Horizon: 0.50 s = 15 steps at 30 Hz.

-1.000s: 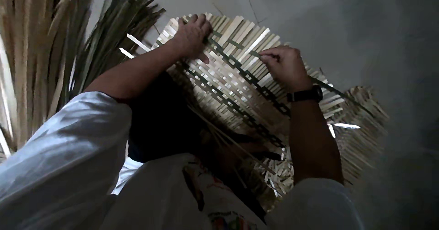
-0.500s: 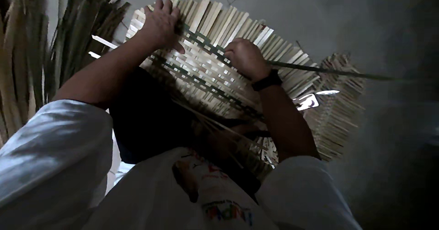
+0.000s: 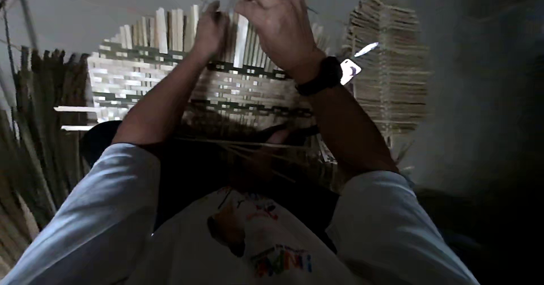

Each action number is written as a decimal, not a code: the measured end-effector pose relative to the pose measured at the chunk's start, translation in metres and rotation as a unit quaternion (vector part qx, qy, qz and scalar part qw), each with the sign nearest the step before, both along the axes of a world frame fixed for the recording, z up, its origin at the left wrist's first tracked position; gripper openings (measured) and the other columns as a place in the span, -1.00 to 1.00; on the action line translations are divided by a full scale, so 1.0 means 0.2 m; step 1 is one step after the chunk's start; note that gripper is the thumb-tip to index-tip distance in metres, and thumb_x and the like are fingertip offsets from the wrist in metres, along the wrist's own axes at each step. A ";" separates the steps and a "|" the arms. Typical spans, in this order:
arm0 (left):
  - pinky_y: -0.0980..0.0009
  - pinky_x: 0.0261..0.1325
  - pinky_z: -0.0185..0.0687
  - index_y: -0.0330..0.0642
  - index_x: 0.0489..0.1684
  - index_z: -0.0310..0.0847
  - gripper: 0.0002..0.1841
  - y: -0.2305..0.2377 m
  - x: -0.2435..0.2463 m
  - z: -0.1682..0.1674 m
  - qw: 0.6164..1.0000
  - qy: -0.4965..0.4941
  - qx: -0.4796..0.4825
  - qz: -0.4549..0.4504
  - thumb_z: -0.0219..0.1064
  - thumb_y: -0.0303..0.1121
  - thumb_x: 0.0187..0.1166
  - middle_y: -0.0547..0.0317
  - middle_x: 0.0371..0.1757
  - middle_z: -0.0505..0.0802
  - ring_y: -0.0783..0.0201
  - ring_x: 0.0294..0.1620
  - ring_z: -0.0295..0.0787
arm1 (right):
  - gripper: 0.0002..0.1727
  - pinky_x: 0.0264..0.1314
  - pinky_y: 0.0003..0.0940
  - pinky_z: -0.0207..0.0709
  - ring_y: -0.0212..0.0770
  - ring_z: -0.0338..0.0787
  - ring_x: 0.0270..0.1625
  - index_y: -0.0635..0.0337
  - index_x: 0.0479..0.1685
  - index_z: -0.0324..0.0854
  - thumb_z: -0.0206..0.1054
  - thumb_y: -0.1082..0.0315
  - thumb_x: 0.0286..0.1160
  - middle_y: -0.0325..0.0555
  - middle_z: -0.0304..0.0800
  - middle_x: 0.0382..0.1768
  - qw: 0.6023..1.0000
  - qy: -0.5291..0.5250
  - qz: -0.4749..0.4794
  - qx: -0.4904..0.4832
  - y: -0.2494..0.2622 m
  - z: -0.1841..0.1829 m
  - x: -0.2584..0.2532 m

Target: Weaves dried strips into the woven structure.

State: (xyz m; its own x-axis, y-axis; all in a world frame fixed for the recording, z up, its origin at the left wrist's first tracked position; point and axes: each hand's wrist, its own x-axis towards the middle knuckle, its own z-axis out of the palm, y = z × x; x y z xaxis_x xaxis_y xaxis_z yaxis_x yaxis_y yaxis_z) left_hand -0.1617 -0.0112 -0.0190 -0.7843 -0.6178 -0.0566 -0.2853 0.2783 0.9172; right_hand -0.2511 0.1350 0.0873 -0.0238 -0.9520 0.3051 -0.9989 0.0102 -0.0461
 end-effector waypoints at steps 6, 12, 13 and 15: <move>0.37 -0.38 0.65 -0.17 0.20 0.56 -0.51 -0.15 -0.08 -0.09 0.965 -0.019 0.245 0.097 -0.26 -0.05 0.91 0.29 -0.38 0.68 0.37 -0.50 0.63 | -0.49 0.62 -0.21 0.48 -0.02 0.59 0.60 0.30 0.64 0.42 0.18 0.45 0.70 0.23 0.53 0.59 0.870 -0.454 -0.194 -0.001 -0.01 -0.36 -0.25; 0.37 -0.14 0.78 0.07 -0.06 0.53 -0.65 -0.15 0.05 0.01 0.955 0.020 0.294 0.028 -0.13 0.00 0.89 0.42 -0.34 0.77 0.41 -0.34 0.76 | -0.48 0.54 0.00 0.53 0.01 0.71 0.46 0.18 0.65 0.44 0.20 0.20 0.77 0.17 0.71 0.42 0.834 -0.453 -0.314 0.009 -0.10 -0.44 -0.29; 0.40 -0.10 0.77 0.10 -0.09 0.54 -0.63 -0.16 0.07 0.03 0.958 0.018 0.284 -0.014 -0.18 -0.01 0.91 0.44 -0.29 0.78 0.43 -0.29 0.76 | -0.47 0.48 -0.06 0.59 -0.03 0.77 0.38 0.20 0.65 0.44 0.23 0.24 0.75 0.15 0.75 0.36 0.840 -0.448 -0.306 -0.005 -0.09 -0.44 -0.30; 0.46 -0.10 0.75 0.14 -0.12 0.52 -0.60 -0.17 0.08 0.04 0.961 0.011 0.268 -0.062 -0.25 -0.01 0.92 0.45 -0.25 0.77 0.47 -0.25 0.75 | -0.49 0.34 -0.13 0.64 -0.11 0.83 0.17 0.21 0.60 0.51 0.30 0.33 0.67 0.08 0.85 0.14 0.852 -0.438 -0.283 -0.033 -0.06 -0.44 -0.31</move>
State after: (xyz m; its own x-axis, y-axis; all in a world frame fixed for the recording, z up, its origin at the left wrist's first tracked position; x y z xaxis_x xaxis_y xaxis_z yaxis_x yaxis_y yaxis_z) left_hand -0.1465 -0.0448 -0.0117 -0.8551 -0.4058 -0.3227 -0.2586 -0.2057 0.9438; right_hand -0.3133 0.1223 -0.0005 -0.7203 -0.6935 -0.0131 -0.4162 0.4473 -0.7917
